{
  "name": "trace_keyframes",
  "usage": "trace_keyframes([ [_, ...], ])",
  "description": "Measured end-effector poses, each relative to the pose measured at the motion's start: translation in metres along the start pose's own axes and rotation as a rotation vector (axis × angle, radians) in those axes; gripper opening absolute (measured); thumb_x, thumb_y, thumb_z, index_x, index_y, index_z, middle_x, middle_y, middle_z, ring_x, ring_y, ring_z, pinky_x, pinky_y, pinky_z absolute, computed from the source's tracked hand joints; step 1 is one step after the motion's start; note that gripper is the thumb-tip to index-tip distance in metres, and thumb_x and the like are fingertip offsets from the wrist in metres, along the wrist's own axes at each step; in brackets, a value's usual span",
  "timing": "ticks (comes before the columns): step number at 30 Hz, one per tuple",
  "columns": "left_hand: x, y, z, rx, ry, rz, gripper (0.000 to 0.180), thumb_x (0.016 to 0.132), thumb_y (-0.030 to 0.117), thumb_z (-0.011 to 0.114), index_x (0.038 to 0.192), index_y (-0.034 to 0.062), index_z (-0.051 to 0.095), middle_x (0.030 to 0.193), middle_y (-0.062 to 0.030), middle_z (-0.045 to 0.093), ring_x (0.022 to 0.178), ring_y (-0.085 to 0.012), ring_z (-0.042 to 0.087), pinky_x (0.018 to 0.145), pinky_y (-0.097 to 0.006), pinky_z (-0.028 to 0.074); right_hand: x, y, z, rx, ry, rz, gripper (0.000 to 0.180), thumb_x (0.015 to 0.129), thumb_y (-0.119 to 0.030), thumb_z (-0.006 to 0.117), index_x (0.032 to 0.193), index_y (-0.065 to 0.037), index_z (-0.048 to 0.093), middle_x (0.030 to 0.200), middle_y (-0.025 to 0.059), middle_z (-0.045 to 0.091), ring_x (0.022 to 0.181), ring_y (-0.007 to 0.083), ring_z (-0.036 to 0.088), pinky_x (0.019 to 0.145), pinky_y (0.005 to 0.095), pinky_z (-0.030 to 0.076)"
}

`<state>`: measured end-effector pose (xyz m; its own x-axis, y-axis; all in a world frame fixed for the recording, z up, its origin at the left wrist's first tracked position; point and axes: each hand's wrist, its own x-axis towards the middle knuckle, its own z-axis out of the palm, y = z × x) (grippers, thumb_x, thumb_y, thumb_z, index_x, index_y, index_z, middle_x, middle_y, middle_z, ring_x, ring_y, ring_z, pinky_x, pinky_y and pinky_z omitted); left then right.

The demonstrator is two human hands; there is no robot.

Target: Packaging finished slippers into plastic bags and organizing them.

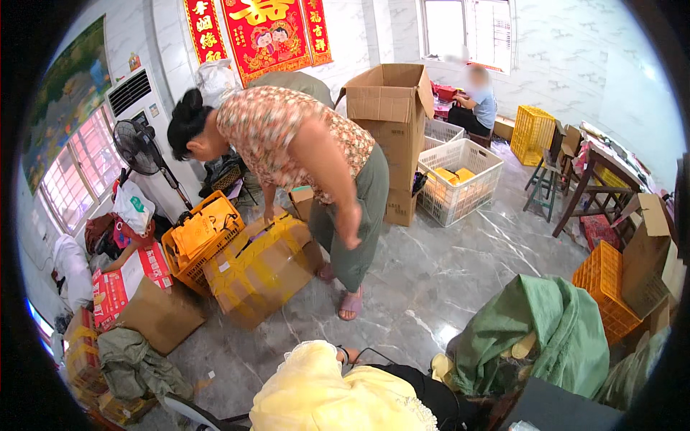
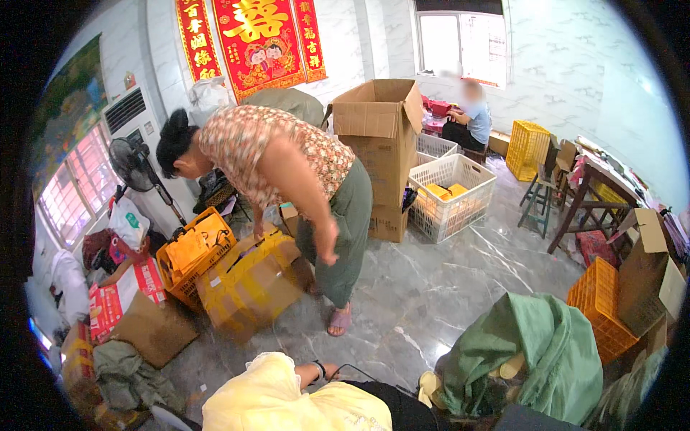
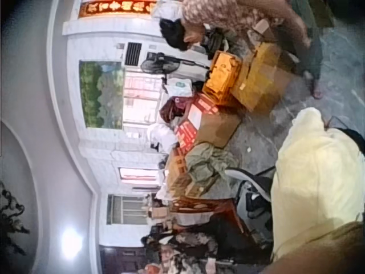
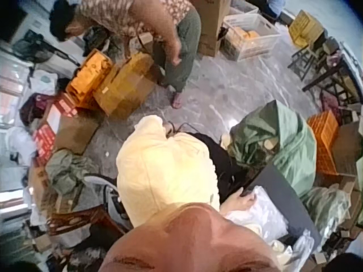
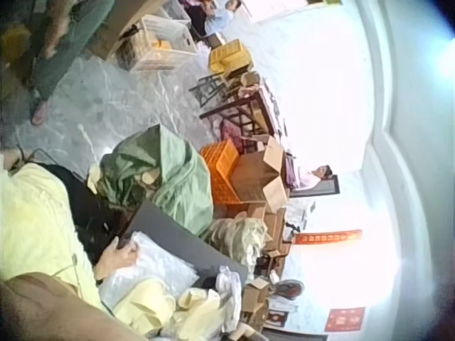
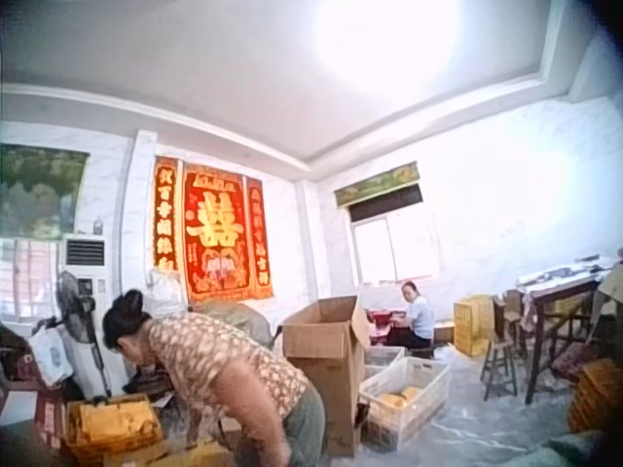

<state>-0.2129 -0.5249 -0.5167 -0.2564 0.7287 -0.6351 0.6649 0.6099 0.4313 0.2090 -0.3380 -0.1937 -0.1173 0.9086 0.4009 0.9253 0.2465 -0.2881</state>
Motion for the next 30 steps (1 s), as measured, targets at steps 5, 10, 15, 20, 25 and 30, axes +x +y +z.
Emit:
trace_keyframes([
  [5,0.008,-0.01,0.009,-0.146,-0.043,0.018,0.03,0.075,0.028,0.055,0.087,0.0016,0.064,0.085,-0.0184,0.066,0.072,-0.0294,0.06,0.066,-0.041,0.045,0.001,-0.004,-0.009,-0.01,-0.035,0.021,0.05,0.074,-0.028,0.07,0.111,0.001,0.054,0.107,0.0254,0.052,0.095,0.0415,0.051,0.084,0.049,0.041],
  [10,0.0,0.021,-0.013,-0.076,-0.085,-0.05,0.038,0.074,0.03,0.053,0.099,0.0019,0.063,0.097,-0.0195,0.065,0.085,-0.032,0.062,0.074,-0.041,0.046,0.001,-0.01,-0.011,-0.032,-0.052,0.041,0.048,0.073,-0.024,0.07,0.111,0.001,0.055,0.107,0.0255,0.053,0.096,0.0413,0.052,0.085,0.0486,0.041],
  [15,0.008,0.01,-0.002,-0.017,-0.1,-0.12,0.042,0.075,0.031,0.054,0.107,0.0038,0.063,0.102,-0.0182,0.064,0.093,-0.0325,0.061,0.08,-0.04,0.046,0.004,-0.011,-0.01,-0.025,-0.01,-0.008,0.048,0.073,-0.024,0.071,0.11,0.001,0.055,0.107,0.0259,0.053,0.097,0.0415,0.052,0.085,0.0489,0.041],
  [20,0.014,0.008,-0.006,0.037,-0.128,-0.162,0.045,0.076,0.032,0.056,0.111,0.0033,0.061,0.108,-0.0189,0.062,0.099,-0.0326,0.059,0.082,-0.04,0.046,0.005,-0.013,-0.01,-0.047,-0.089,0.029,0.047,0.072,-0.023,0.072,0.11,0.001,0.055,0.108,0.026,0.053,0.097,0.0415,0.052,0.084,0.0489,0.041],
  [25,0.007,0.011,0.0,-0.034,-0.004,-0.055,0.034,0.075,0.03,0.053,0.086,0.0003,0.066,0.088,-0.021,0.065,0.08,-0.0351,0.062,0.071,-0.042,0.046,0.004,-0.012,-0.007,-0.04,-0.014,0.033,0.047,0.071,-0.022,0.072,0.11,0.0,0.056,0.108,0.0255,0.053,0.098,0.0414,0.051,0.084,0.049,0.041],
  [30,0.006,0.018,-0.011,0.041,-0.158,-0.119,0.04,0.077,0.029,0.052,0.104,0.0019,0.063,0.103,-0.0205,0.063,0.093,-0.0336,0.06,0.08,-0.041,0.045,0.003,-0.009,-0.007,-0.033,-0.037,0.047,0.048,0.072,-0.023,0.071,0.112,-0.003,0.055,0.109,0.0231,0.052,0.097,0.041,0.051,0.083,0.0492,0.041],
])
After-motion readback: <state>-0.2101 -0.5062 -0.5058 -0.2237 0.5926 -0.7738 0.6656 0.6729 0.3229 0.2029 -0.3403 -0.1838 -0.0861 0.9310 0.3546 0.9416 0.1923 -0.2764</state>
